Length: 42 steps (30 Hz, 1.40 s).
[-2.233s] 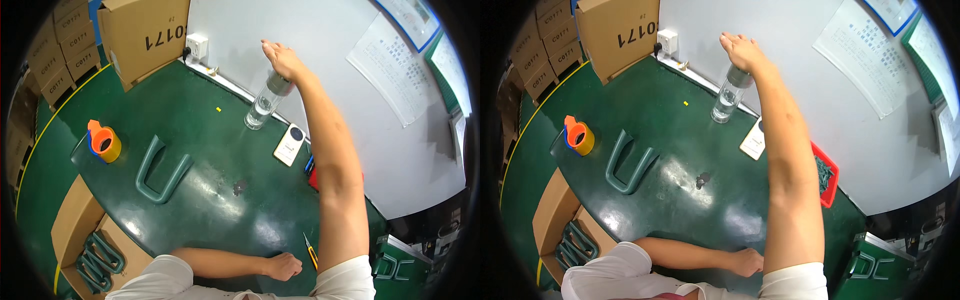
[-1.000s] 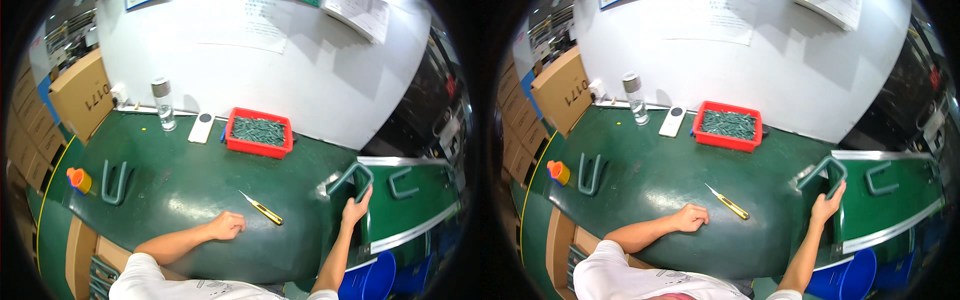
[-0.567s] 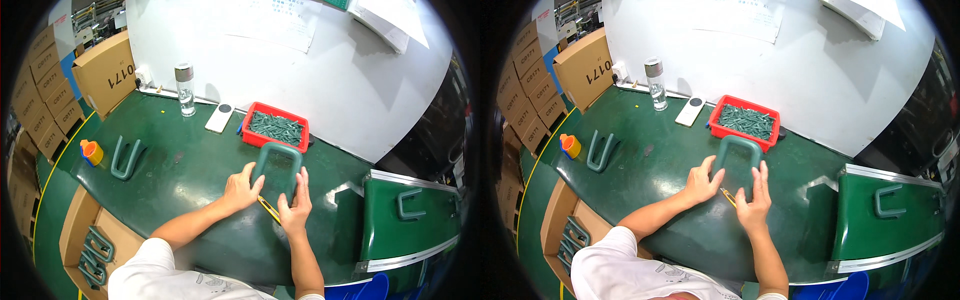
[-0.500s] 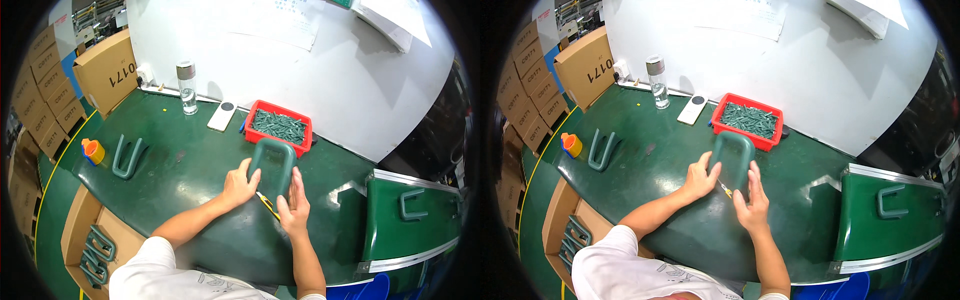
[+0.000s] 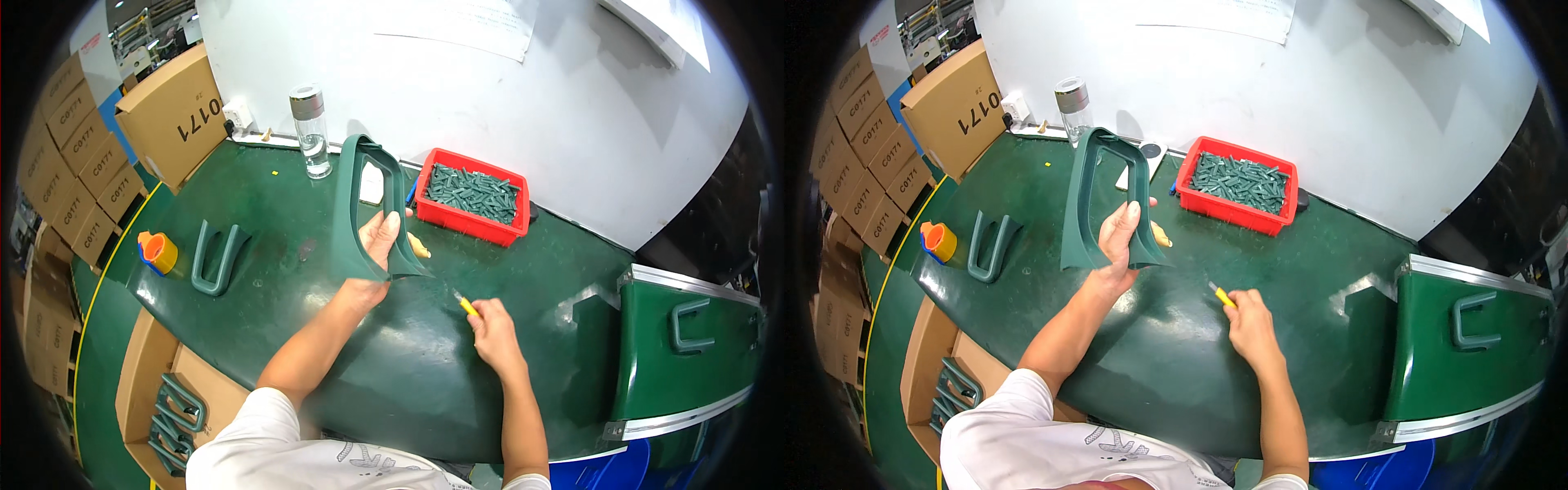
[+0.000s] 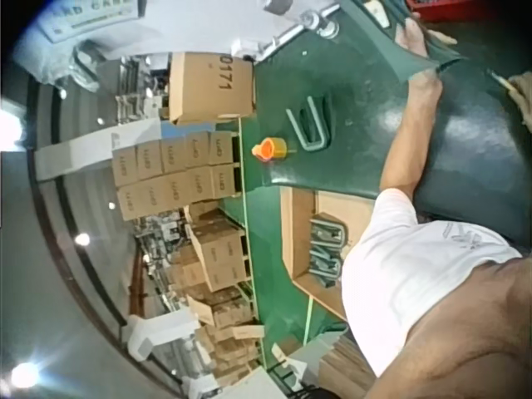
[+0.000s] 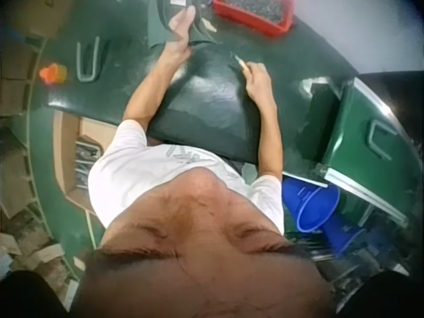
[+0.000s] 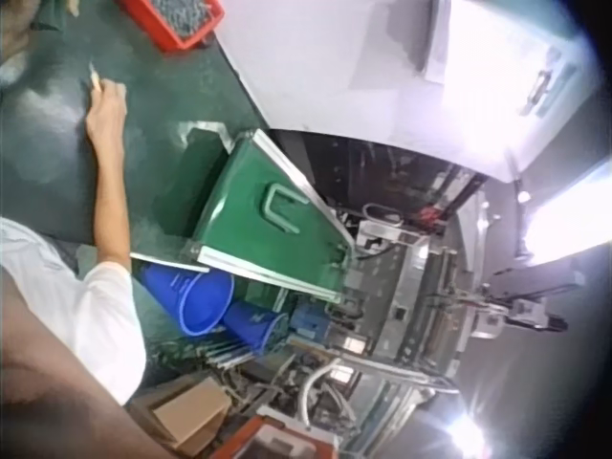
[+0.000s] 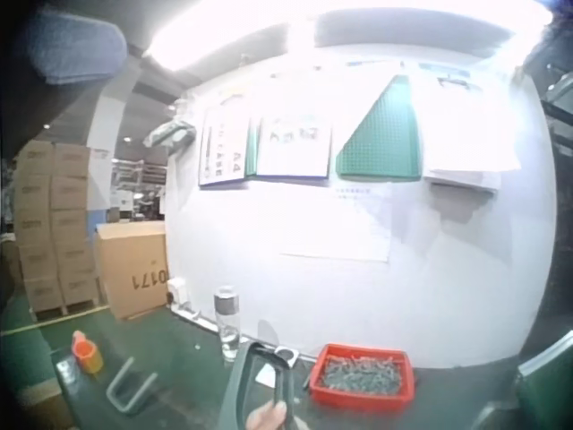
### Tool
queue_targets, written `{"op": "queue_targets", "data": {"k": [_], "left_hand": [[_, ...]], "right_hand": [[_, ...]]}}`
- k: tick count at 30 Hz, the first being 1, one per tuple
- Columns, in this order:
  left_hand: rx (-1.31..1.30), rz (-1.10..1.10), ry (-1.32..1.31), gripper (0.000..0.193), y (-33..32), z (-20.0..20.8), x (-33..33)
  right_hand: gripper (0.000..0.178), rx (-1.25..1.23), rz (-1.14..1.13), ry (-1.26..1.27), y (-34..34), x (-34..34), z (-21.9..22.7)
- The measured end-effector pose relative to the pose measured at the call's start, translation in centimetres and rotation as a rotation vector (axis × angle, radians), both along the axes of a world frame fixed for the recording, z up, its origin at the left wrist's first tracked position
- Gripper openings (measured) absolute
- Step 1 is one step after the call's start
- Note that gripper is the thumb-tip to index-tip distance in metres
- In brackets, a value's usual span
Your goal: Deburring and cleaning plastic molded components using a tool and then placing them in a collection box.
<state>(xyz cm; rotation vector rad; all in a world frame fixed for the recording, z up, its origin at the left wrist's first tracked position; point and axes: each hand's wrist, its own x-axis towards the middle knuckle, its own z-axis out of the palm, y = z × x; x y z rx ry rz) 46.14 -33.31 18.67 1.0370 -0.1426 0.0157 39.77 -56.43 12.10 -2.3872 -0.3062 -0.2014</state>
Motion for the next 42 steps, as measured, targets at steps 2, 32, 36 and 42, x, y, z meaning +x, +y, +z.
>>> {"op": "queue_targets", "data": {"k": [2, 32, 36, 42], "left_hand": [[0.029, -0.043, -0.056, 0.045, -0.2, -0.1, 0.1], [0.438, 0.028, -0.59, 0.034, -4.4, -1.5, -6.3], [0.222, 0.17, -0.495, 0.022, -4.2, -2.0, -7.2], [-0.032, 0.178, -0.387, 0.023, -3.5, -1.9, -6.4]], "right_hand": [[0.019, 0.339, -0.013, 0.066, -0.1, 0.9, 0.7], [0.039, 0.955, -0.306, -0.248, 5.9, 0.6, 5.7], [0.038, 0.919, -0.246, -0.224, 7.0, -0.5, 5.6], [0.054, 0.897, 0.006, -0.209, 5.8, -0.5, 6.8]]}}
